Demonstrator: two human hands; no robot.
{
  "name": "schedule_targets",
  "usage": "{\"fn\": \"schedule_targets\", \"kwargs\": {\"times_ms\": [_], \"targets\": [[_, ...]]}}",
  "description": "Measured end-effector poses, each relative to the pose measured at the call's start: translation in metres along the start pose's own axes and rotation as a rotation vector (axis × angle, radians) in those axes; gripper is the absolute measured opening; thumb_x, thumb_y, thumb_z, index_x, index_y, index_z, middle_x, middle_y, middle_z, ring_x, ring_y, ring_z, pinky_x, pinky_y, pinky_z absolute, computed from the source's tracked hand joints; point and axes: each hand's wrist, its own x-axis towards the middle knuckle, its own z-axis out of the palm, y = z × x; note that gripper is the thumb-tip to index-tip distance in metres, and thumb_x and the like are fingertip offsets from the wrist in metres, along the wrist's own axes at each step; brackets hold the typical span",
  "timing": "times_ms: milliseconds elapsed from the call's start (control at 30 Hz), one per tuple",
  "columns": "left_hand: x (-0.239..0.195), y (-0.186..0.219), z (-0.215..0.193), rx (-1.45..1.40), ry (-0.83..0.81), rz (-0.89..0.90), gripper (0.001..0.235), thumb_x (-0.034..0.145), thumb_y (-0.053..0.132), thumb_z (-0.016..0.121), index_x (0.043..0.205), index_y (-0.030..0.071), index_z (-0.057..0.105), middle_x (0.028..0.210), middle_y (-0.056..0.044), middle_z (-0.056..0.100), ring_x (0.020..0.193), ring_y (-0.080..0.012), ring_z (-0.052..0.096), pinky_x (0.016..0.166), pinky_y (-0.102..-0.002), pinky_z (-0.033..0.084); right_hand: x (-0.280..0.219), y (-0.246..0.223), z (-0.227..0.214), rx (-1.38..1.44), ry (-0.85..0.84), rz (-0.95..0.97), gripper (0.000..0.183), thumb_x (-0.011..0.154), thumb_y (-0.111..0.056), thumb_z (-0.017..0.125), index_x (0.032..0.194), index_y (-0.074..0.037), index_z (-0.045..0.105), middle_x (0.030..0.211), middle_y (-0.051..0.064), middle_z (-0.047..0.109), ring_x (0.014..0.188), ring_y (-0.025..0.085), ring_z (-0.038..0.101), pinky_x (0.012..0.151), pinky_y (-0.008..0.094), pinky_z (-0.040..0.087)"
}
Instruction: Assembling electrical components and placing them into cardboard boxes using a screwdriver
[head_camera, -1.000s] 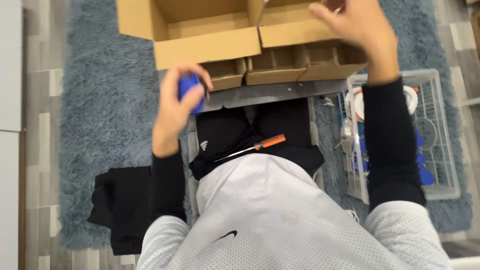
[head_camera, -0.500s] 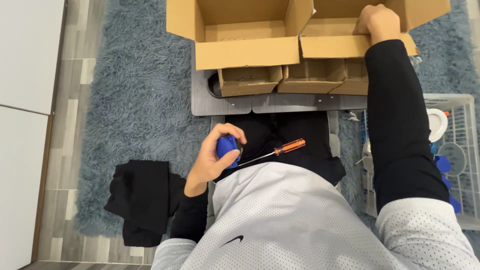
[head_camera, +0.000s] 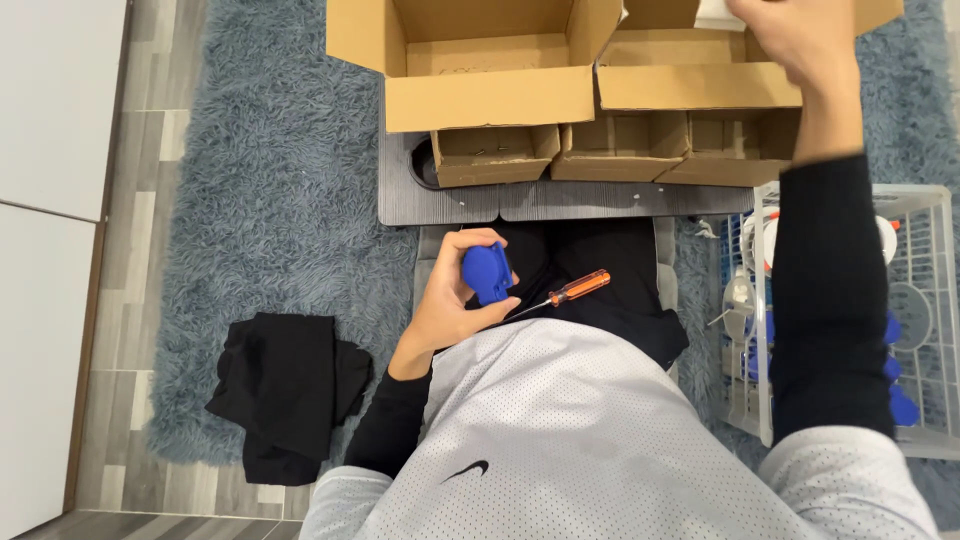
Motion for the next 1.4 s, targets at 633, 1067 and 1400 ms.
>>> {"fn": "schedule_targets", "kwargs": {"times_ms": [633, 1067, 1400], "targets": [[0.007, -0.026, 0.018, -0.197, 0.062, -0.022, 0.048, 0.098, 0.003, 0.08, 0.141, -0.007, 0.061, 0.148, -0.026, 0.062, 0.114, -0.0363, 0.077, 0.091, -0.042, 0.071, -0.264, -0.064, 0.126, 1.234, -0.01, -0.075, 0.059, 0.075, 0.001, 0.094, 0.124, 0.007, 0.063, 0.118, 0.014, 0.06, 0.102, 0.017, 0.069, 0.079, 0.025, 0.064], [0.002, -0.029, 0.02, -0.333, 0.075, -0.044, 0.062, 0.109, 0.018, 0.061, 0.162, -0.01, 0.044, 0.162, -0.026, 0.047, 0.142, -0.0513, 0.057, 0.118, -0.058, 0.051, -0.27, -0.09, 0.123, 1.294, -0.111, 0.143, 0.048, 0.092, -0.006, 0.081, 0.134, -0.001, 0.06, 0.134, 0.02, 0.07, 0.116, 0.024, 0.076, 0.088, 0.028, 0.063], [0.005, -0.051, 0.006, -0.013, 0.137, 0.109, 0.071, 0.087, 0.0, 0.092, 0.151, -0.005, 0.061, 0.149, -0.017, 0.054, 0.136, -0.031, 0.065, 0.108, -0.035, 0.062, -0.275, -0.127, 0.129, 1.151, -0.091, -0.033, 0.06, 0.078, 0.003, 0.095, 0.13, -0.001, 0.065, 0.128, 0.018, 0.077, 0.115, 0.021, 0.076, 0.089, 0.029, 0.064]]}}
